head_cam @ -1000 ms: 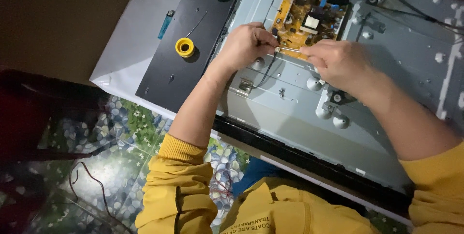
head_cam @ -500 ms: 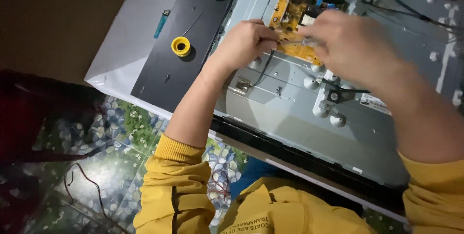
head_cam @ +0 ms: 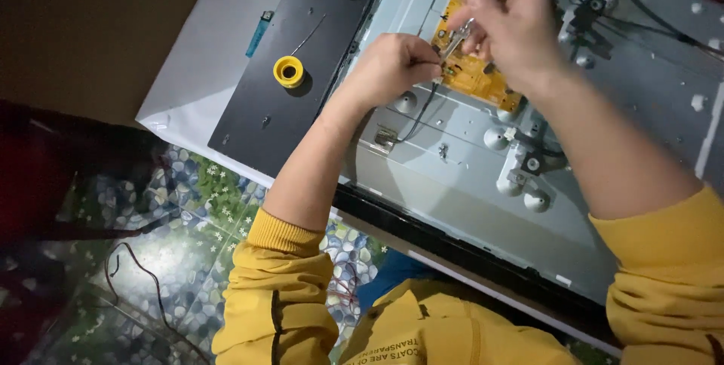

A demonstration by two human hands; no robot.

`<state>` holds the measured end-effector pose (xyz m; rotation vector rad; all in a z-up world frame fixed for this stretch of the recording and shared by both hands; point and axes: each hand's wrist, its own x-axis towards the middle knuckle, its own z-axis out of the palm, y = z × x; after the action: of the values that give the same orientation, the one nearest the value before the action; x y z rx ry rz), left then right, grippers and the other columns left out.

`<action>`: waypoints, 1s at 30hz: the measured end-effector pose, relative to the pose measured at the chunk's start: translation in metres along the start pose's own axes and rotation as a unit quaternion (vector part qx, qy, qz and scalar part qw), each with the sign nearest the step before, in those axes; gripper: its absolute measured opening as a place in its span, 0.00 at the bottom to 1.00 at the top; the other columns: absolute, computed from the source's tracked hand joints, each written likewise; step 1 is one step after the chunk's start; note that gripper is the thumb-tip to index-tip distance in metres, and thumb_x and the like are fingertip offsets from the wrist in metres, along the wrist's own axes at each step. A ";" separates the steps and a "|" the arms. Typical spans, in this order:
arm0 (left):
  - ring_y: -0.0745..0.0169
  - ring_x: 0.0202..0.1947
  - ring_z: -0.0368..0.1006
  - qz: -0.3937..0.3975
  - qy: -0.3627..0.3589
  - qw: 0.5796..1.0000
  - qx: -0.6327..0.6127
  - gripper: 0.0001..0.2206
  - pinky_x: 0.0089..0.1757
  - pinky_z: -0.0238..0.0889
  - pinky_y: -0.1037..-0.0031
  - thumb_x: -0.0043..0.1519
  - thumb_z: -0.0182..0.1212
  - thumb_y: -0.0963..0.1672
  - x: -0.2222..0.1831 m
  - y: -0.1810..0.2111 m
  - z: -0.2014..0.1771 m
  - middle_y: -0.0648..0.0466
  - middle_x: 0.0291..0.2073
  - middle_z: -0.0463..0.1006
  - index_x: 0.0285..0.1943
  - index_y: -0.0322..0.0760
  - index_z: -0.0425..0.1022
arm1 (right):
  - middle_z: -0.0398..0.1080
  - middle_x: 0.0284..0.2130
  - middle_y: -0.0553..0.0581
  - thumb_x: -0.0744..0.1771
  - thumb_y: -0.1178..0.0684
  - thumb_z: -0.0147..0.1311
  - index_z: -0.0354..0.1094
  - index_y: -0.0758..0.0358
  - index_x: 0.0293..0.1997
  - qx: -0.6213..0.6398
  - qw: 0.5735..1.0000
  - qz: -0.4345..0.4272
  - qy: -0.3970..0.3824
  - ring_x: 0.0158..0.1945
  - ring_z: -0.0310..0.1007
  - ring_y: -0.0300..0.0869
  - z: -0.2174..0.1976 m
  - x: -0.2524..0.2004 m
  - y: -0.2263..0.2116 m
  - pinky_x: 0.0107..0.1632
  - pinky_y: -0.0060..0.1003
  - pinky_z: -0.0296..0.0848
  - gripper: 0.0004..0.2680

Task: Disassembling a television to remove the internal power supply board for repair or replacement.

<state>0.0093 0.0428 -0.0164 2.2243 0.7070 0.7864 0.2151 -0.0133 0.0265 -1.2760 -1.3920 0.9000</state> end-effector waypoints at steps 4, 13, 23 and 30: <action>0.70 0.20 0.74 -0.039 0.010 0.998 -0.052 0.05 0.28 0.69 0.79 0.54 0.72 0.39 0.002 0.011 -0.006 0.56 0.24 0.83 0.38 0.33 0.85 | 0.75 0.34 0.54 0.76 0.54 0.41 0.61 0.64 0.51 -0.003 0.999 0.033 0.037 0.21 0.69 0.34 -0.002 0.010 0.010 0.21 0.23 0.65 0.06; 0.70 0.17 0.65 -0.108 -0.058 0.992 -0.014 0.09 0.26 0.66 0.76 0.58 0.71 0.45 0.023 0.003 -0.002 0.60 0.19 0.77 0.36 0.33 0.84 | 0.75 0.31 0.58 0.74 0.53 0.42 0.66 0.69 0.39 0.053 0.994 0.090 0.032 0.18 0.68 0.36 -0.008 0.025 0.032 0.19 0.27 0.68 0.10; 0.70 0.17 0.67 -0.082 -0.031 0.996 -0.001 0.06 0.26 0.66 0.77 0.56 0.72 0.44 0.028 -0.001 0.009 0.60 0.21 0.80 0.36 0.37 0.86 | 0.74 0.29 0.55 0.74 0.56 0.43 0.65 0.68 0.45 0.039 0.993 0.102 0.041 0.17 0.66 0.33 -0.004 0.023 0.023 0.18 0.25 0.68 0.07; 0.66 0.15 0.66 -0.057 -0.032 0.998 0.016 0.06 0.24 0.64 0.74 0.56 0.68 0.44 0.028 -0.002 0.010 0.59 0.18 0.78 0.33 0.36 0.85 | 0.73 0.29 0.58 0.73 0.54 0.45 0.62 0.67 0.46 0.079 0.987 0.129 0.059 0.18 0.64 0.34 0.000 0.024 0.019 0.18 0.26 0.65 0.06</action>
<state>0.0340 0.0583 -0.0144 2.2055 0.8126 0.6489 0.2209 0.0136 0.0125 -1.3829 -1.0559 1.0693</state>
